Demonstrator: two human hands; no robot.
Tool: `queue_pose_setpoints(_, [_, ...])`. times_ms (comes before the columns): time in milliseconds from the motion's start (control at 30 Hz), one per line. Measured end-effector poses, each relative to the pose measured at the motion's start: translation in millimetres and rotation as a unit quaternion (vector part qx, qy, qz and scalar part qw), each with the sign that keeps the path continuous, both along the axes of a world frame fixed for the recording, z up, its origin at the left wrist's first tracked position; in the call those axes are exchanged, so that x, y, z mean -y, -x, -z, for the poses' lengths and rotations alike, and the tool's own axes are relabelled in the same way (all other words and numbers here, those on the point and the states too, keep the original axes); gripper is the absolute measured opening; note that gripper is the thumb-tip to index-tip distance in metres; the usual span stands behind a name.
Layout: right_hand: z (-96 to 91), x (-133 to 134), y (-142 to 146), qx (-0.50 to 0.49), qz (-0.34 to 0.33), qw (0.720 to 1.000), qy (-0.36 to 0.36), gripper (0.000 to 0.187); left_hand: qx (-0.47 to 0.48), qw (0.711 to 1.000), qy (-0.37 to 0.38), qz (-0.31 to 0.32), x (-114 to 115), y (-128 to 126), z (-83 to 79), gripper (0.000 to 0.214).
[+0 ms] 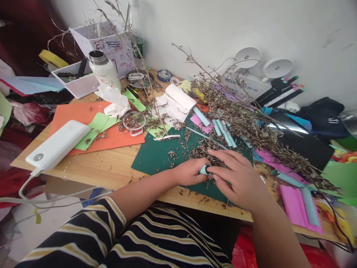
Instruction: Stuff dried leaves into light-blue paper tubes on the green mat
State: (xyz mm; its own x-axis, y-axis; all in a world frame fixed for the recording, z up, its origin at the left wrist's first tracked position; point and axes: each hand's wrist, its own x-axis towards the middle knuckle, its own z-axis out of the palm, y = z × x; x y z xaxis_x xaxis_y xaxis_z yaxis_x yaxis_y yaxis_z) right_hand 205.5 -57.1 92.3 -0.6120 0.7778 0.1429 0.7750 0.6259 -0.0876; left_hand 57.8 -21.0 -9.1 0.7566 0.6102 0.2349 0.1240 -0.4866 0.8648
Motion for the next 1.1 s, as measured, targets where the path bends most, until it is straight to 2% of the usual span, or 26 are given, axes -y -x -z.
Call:
queue_pose_setpoints(267, [-6.1,-1.5,9.0,0.128,0.036,0.989,0.070,0.020,-0.003,0.999,-0.034,0.016,-1.7,-1.1,3.0,0.015])
queue_pose_setpoints(433, [-9.5,-0.1,12.5,0.174,0.055,0.977,0.107,0.019,0.003,0.999,-0.043,0.029,-1.8,-3.9,2.6,0.011])
queue_pose_setpoints(533, [-11.4,-2.2,8.5,0.155,0.041,0.979,0.123,0.020,0.028,0.998,-0.033,0.036,-1.7,-3.9,2.8,0.008])
queue_pose_setpoints(633, [-8.1,-0.4,-4.7,0.020,0.021,0.996,0.083,0.021,0.037,0.999,0.010,0.020,-2.4,-1.4,2.5,0.008])
queue_pose_setpoints(700, [2.0,5.0,-15.3,-0.121,0.074,0.990,0.008,0.020,0.037,0.999,0.039,0.003,-3.2,0.6,1.8,0.010])
queue_pose_setpoints(767, [19.7,12.5,-22.6,-0.187,0.159,0.968,-0.047,0.016,0.042,0.998,0.054,-0.006,-3.8,1.7,0.8,0.011])
queue_pose_setpoints(800, [30.4,16.5,-24.2,-0.160,0.179,0.970,-0.047,0.015,0.045,0.997,0.057,-0.006,-4.1,1.9,0.4,0.011])
queue_pose_setpoints(867, [51.7,23.9,-23.2,-0.053,0.169,0.984,-0.005,0.018,0.047,0.997,0.061,-0.008,-4.3,2.1,-0.5,0.011])
queue_pose_setpoints(933, [68.1,29.4,-19.7,0.035,0.178,0.983,0.027,0.020,0.043,0.997,0.062,-0.012,-4.3,2.2,-1.4,0.011])
queue_pose_setpoints(1000, [76.8,31.9,-17.2,0.080,0.205,0.975,0.035,0.020,0.040,0.997,0.058,-0.013,-4.2,2.3,-2.3,0.012])
queue_pose_setpoints(1100, [78.2,31.6,-19.4,0.094,0.219,0.970,0.045,0.018,0.037,0.998,0.056,-0.008,-4.3,2.6,-3.1,0.013])
